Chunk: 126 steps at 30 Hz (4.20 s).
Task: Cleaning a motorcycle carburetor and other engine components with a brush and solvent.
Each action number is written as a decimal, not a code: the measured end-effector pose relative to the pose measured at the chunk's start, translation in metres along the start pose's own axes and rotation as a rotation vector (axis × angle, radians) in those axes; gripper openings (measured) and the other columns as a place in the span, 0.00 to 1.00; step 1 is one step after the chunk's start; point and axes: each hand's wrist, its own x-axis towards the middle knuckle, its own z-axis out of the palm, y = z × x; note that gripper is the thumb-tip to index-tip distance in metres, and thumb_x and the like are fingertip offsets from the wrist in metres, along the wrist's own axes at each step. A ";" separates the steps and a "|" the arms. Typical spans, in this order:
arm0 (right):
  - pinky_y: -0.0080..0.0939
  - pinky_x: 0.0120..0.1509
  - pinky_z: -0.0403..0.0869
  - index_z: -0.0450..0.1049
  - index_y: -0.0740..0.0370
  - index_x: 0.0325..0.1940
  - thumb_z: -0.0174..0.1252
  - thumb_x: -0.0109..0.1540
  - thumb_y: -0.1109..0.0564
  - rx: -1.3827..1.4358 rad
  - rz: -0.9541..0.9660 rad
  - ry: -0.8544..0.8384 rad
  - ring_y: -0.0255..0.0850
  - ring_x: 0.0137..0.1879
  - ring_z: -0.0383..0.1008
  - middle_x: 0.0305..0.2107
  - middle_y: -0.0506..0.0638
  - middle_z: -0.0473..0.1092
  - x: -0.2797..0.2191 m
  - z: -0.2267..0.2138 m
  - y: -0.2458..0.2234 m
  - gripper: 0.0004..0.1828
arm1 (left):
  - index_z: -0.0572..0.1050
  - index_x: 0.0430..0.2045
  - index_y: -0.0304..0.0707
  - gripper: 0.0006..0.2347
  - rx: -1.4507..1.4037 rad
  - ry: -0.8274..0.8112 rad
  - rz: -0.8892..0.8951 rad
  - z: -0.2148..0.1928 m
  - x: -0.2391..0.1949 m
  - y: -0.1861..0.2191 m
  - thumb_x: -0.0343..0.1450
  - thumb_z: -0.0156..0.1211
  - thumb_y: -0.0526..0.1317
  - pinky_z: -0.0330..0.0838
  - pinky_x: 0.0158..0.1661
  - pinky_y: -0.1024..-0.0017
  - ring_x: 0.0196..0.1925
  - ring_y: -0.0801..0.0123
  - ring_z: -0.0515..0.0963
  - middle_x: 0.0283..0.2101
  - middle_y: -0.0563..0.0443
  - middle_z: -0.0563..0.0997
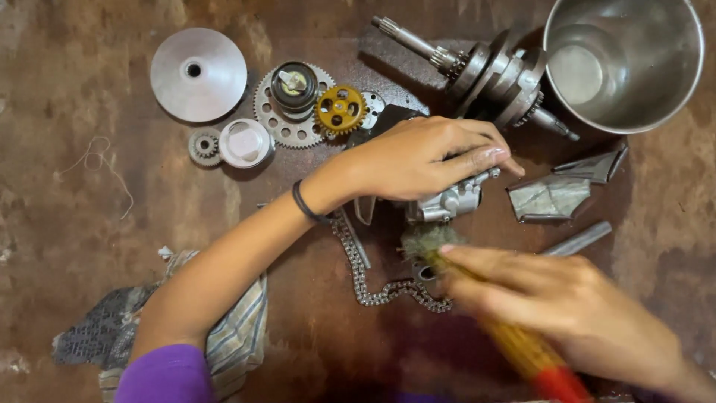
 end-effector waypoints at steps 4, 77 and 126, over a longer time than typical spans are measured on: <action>0.48 0.56 0.78 0.66 0.56 0.63 0.55 0.54 0.56 -0.114 -0.149 -0.027 0.55 0.63 0.75 0.65 0.62 0.65 0.009 0.008 -0.005 0.31 | 0.82 0.49 0.47 0.19 0.019 0.023 0.012 0.002 0.002 -0.001 0.81 0.40 0.51 0.75 0.56 0.63 0.56 0.60 0.83 0.54 0.54 0.82; 0.45 0.56 0.74 0.75 0.56 0.58 0.56 0.56 0.54 -0.163 0.028 -0.087 0.50 0.64 0.74 0.65 0.57 0.69 -0.017 0.003 -0.002 0.25 | 0.82 0.47 0.48 0.16 0.034 0.025 0.023 0.000 0.002 0.003 0.81 0.43 0.48 0.77 0.49 0.66 0.51 0.61 0.85 0.51 0.55 0.82; 0.43 0.59 0.81 0.72 0.55 0.59 0.53 0.63 0.62 0.215 -0.011 -0.017 0.44 0.60 0.78 0.61 0.52 0.73 -0.007 0.006 0.030 0.19 | 0.82 0.48 0.46 0.16 0.041 0.071 0.085 0.003 -0.001 -0.006 0.82 0.43 0.47 0.78 0.52 0.64 0.53 0.59 0.84 0.50 0.54 0.83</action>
